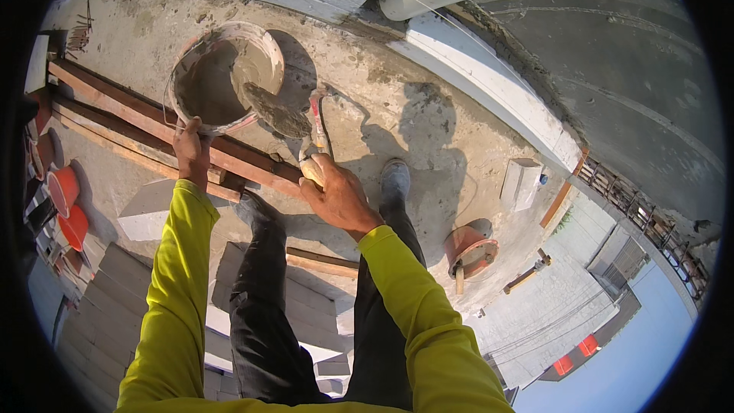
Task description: The person places white concrete blocks along a curved wall base, applies mortar with a trowel, and taps blocks into position with a hammer. The person repeatedly scoops mortar, spreads it between blocks, and adjusts alignment.
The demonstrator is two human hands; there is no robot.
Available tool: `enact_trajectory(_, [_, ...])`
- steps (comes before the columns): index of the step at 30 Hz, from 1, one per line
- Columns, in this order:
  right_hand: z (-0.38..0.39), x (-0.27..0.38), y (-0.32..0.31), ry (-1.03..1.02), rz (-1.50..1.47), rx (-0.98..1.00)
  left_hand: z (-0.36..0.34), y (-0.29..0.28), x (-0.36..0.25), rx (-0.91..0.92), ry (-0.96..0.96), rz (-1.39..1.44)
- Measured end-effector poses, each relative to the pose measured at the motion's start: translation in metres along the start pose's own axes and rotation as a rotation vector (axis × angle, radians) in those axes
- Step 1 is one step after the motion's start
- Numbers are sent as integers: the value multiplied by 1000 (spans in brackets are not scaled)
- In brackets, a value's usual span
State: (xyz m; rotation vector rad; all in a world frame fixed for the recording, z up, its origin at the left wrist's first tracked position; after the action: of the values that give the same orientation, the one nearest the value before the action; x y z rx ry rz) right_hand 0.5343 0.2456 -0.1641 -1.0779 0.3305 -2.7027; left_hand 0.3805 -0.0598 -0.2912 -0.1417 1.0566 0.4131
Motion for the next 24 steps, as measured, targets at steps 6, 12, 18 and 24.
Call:
enact_trajectory(6, [72,-50,-128,-20,16,-400,112,39,-29,81,24,-121])
enact_trajectory(12, [19,-105,-209,83,-216,-461,231,61,-25,208,-62,-61])
enact_trajectory(18, [-57,-87,-242,-129,221,-580,311,60,24,174,-168,-62])
enact_trajectory(24, [-74,-91,-268,-131,175,-627,351,82,44,206,-162,-82])
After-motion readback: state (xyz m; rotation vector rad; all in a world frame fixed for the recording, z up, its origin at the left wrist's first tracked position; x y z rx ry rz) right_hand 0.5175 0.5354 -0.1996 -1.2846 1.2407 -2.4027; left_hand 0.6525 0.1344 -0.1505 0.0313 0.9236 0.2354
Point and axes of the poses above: each hand's wrist, its own z-axis away from the middle knuckle, its own y-axis out of the palm, x = y × z, the point moved 9 cm from there along -z, towards the middle knuckle, and after that the axes turned 13 degrees about y, right-handed, at the moved point
